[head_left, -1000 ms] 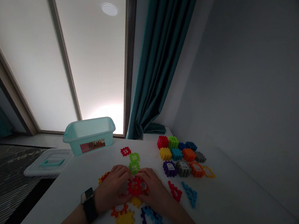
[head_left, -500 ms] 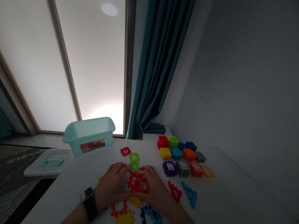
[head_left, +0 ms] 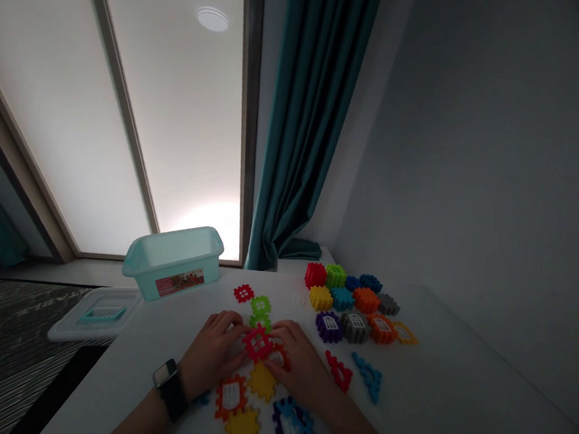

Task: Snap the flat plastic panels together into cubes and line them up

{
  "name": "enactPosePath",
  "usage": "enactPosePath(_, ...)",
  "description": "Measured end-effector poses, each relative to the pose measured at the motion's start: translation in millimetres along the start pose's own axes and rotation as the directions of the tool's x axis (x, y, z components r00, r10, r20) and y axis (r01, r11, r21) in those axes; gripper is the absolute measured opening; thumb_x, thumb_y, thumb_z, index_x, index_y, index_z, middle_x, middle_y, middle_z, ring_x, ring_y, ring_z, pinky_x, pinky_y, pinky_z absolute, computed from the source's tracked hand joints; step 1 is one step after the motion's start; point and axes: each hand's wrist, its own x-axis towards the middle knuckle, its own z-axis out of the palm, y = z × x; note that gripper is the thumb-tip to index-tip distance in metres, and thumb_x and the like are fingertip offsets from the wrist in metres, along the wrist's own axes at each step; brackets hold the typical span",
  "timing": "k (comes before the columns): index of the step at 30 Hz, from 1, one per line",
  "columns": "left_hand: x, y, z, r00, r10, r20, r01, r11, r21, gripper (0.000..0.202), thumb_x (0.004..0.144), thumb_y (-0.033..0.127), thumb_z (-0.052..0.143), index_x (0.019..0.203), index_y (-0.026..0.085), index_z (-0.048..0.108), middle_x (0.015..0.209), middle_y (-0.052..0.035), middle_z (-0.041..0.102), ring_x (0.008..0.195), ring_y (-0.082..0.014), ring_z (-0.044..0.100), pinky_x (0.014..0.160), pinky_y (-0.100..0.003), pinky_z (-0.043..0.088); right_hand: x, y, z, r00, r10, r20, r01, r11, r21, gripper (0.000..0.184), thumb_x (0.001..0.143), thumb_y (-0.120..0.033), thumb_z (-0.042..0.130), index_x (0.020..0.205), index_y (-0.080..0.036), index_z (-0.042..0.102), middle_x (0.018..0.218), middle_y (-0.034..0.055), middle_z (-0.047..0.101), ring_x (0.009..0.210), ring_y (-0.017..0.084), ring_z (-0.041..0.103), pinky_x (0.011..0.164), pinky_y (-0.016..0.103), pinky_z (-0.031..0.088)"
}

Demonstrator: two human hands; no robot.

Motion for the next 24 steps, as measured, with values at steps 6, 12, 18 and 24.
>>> enactPosePath(6,-0.4,-6.4,-4.3,0.994,0.084,0.064,-0.086,0.996,0.030,0.034,0.086,0.019,0.065,0.119,0.027,0.064,0.108,-0.0065,0.060,0.101,-0.0255,0.057,0.090,-0.040,0.049,-0.8,0.5,-4.3,0.999,-0.014,0.048,0.015,1.000,-0.008,0.055,0.084,-0.018,0.065,0.135,-0.027,0.048,0.135,0.0076,0.054,0.127,0.028,0.048,0.108,0.047,0.042)
enactPosePath(12,-2.0,-9.7,-1.4,0.983,0.154,0.104,-0.157,0.987,0.020,0.036,0.088,0.024,0.068,0.123,0.029,0.063,0.110,-0.0064,0.059,0.101,-0.0255,0.056,0.091,-0.040,0.048,0.7,-2.4,-6.0,0.992,-0.074,0.106,0.073,0.997,0.015,0.059,0.082,-0.013,0.066,0.136,-0.028,0.050,0.133,0.0073,0.056,0.126,0.028,0.049,0.108,0.047,0.041)
enactPosePath(18,-2.3,-9.8,-1.4,0.978,0.170,0.121,-0.174,0.984,0.025,0.037,0.088,0.024,0.067,0.125,0.029,0.062,0.108,-0.0071,0.057,0.101,-0.0263,0.054,0.092,-0.042,0.047,-0.7,-3.8,-8.0,0.991,-0.040,0.126,0.038,0.999,0.021,0.065,0.076,-0.018,0.075,0.135,-0.027,0.051,0.134,0.0070,0.054,0.126,0.028,0.048,0.108,0.045,0.041)
enactPosePath(24,-2.2,-10.2,-0.3,0.978,0.170,0.121,-0.174,0.984,0.022,0.037,0.088,0.022,0.065,0.125,0.028,0.061,0.109,-0.0075,0.058,0.101,-0.0262,0.055,0.092,-0.042,0.048,-0.3,0.1,-5.8,0.993,-0.027,0.117,0.020,0.998,0.054,0.056,0.077,-0.021,0.077,0.128,-0.028,0.055,0.130,0.0067,0.054,0.124,0.027,0.049,0.106,0.043,0.043)
